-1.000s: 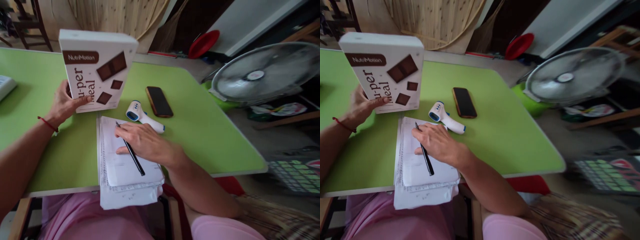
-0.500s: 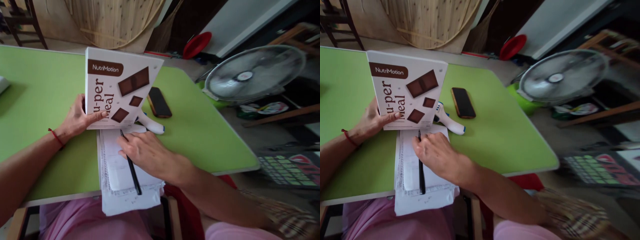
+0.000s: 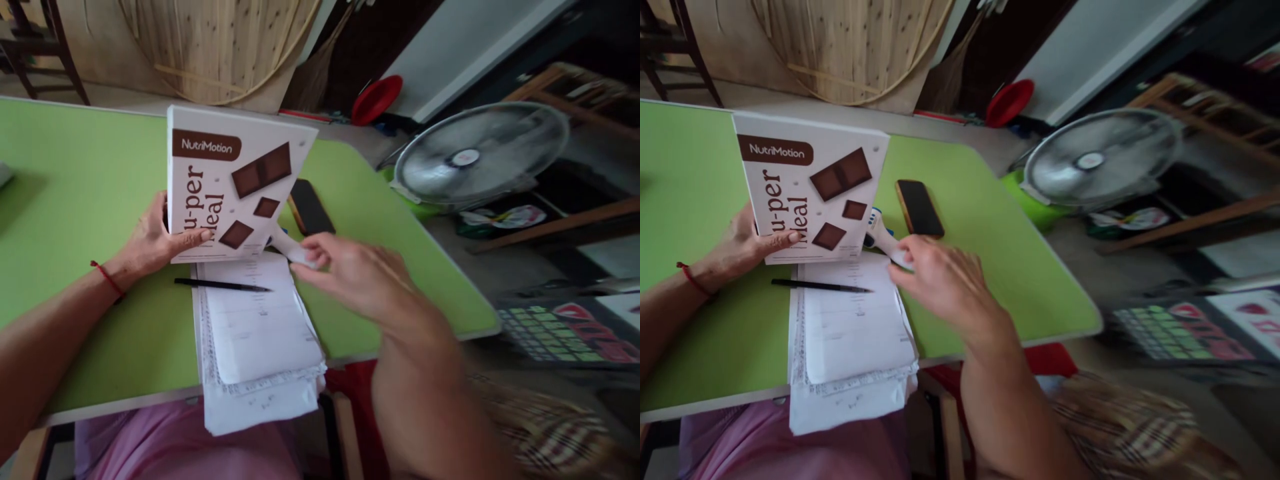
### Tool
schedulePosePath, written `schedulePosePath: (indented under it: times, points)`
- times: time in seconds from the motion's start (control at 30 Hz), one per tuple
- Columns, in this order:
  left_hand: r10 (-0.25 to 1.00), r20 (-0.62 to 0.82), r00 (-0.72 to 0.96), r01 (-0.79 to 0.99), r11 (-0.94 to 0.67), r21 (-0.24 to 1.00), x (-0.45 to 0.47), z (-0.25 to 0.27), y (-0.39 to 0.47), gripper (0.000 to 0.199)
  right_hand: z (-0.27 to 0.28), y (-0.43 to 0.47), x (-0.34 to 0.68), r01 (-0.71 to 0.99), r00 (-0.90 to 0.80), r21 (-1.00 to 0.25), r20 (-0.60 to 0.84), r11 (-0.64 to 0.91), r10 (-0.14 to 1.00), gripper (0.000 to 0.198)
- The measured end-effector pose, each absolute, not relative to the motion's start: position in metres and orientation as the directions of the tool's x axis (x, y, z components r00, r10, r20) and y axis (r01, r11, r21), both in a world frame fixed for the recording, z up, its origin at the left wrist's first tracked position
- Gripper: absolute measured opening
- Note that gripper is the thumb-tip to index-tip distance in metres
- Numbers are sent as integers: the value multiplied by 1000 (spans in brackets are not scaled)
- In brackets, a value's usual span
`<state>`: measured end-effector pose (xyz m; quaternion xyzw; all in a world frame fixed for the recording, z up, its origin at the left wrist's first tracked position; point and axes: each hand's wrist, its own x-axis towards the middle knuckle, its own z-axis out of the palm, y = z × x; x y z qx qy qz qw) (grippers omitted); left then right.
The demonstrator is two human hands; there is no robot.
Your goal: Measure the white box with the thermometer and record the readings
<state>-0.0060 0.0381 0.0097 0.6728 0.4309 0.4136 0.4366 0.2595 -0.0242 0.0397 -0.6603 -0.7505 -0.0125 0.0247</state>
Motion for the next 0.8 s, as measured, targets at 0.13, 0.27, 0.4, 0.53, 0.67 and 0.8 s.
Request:
schedulePosePath:
  times: [0.13, 0.27, 0.4, 0.53, 0.67, 0.8]
  points:
    - [941, 176, 289, 222, -244, 944, -6, 11, 39, 63, 13, 6, 269, 979, -186, -78, 48, 190, 981, 31]
    - [932, 200, 301, 217, -271, 938, -6, 12, 39, 64, 2, 10, 265, 948, 62, -316, 70, -36, 996, 33]
    - [931, 202, 304, 213, -273, 938, -7, 9, 41, 64, 26, -18, 255, 616, 307, -787, 210, -26, 928, 34]
    - [917, 225, 330, 200, -301, 932, -8, 8, 42, 59, 38, -53, 221, -77, 77, -993, 83, 89, 994, 30]
    - [909, 242, 340, 199, -321, 926, -7, 10, 41, 53, 19, -67, 192, -146, -55, -986, -75, -82, 996, 30]
    - [894, 228, 386, 153, -306, 940, -5, 11, 41, 50, 2, -64, 186, -31, -106, -990, -132, -136, 986, 36]
